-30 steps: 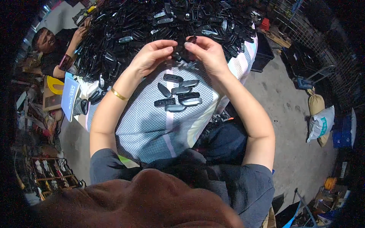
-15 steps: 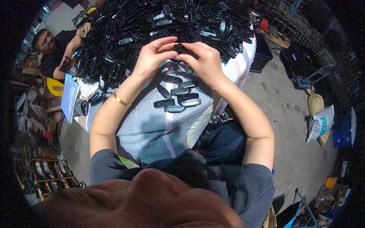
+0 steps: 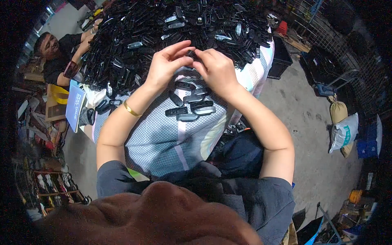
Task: Sorting and inspecting a large quantity of small black plastic components on a workbench.
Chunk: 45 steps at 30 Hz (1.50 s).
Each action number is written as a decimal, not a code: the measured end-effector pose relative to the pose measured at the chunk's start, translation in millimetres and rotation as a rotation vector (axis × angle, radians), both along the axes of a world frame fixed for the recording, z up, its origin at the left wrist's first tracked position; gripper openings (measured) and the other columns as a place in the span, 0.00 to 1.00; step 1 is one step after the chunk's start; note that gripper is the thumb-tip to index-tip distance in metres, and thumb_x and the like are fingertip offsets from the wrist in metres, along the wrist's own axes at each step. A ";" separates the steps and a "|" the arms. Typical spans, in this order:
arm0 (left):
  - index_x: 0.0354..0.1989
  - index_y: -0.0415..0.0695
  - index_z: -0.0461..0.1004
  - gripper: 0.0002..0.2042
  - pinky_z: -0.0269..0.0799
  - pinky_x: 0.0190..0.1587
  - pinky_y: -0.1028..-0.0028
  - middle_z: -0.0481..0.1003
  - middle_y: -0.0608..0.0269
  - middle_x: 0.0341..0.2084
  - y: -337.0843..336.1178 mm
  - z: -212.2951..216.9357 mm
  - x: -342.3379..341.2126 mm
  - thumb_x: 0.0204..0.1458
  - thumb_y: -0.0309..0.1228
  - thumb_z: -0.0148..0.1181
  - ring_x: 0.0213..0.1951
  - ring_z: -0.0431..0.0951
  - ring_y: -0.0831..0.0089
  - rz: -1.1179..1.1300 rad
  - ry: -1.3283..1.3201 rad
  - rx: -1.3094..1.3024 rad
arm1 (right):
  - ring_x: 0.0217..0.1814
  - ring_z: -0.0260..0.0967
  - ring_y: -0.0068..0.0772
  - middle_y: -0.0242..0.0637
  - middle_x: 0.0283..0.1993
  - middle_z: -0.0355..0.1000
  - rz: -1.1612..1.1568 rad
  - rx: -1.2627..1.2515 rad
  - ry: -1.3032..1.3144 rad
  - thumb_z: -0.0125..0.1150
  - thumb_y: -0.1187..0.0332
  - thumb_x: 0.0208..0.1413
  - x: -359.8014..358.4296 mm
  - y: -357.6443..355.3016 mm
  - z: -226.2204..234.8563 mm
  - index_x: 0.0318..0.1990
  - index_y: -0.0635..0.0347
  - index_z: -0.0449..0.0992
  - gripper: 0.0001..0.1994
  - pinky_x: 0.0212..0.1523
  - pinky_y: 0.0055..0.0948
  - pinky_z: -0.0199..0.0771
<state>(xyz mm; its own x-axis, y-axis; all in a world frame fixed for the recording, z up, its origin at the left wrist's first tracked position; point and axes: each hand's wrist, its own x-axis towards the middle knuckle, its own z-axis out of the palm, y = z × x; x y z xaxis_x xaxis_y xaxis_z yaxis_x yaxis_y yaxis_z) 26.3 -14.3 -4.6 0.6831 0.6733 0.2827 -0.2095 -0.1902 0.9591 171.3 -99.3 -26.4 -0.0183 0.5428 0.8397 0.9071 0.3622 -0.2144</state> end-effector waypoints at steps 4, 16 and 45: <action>0.53 0.35 0.65 0.21 0.68 0.50 0.76 0.73 0.52 0.44 0.9 1.7 1.2 0.49 0.23 0.57 0.46 0.73 0.73 0.001 -0.057 -0.042 | 0.33 0.71 0.30 0.38 0.38 0.70 0.079 -0.166 0.252 0.68 0.67 0.42 -5.0 -0.6 1.3 0.41 0.63 0.72 0.18 0.30 0.24 0.72; 0.46 0.36 0.72 0.13 0.68 0.48 0.76 0.75 0.58 0.38 14.4 -3.7 -2.2 0.53 0.28 0.53 0.41 0.74 0.73 -0.217 -0.054 -0.091 | 0.21 0.62 0.16 0.31 0.19 0.69 0.299 -0.492 0.604 0.62 0.62 0.49 -2.2 -3.2 -9.8 0.31 0.66 0.75 0.13 0.21 0.22 0.61; 0.45 0.39 0.72 0.13 0.65 0.50 0.72 0.74 0.58 0.41 -51.0 -28.4 5.9 0.57 0.33 0.48 0.45 0.72 0.70 -0.555 0.379 0.098 | 0.66 0.49 0.46 0.45 0.58 0.61 0.004 -0.110 0.227 0.49 0.63 0.55 114.7 12.2 -40.8 0.52 0.62 0.68 0.19 0.64 0.39 0.45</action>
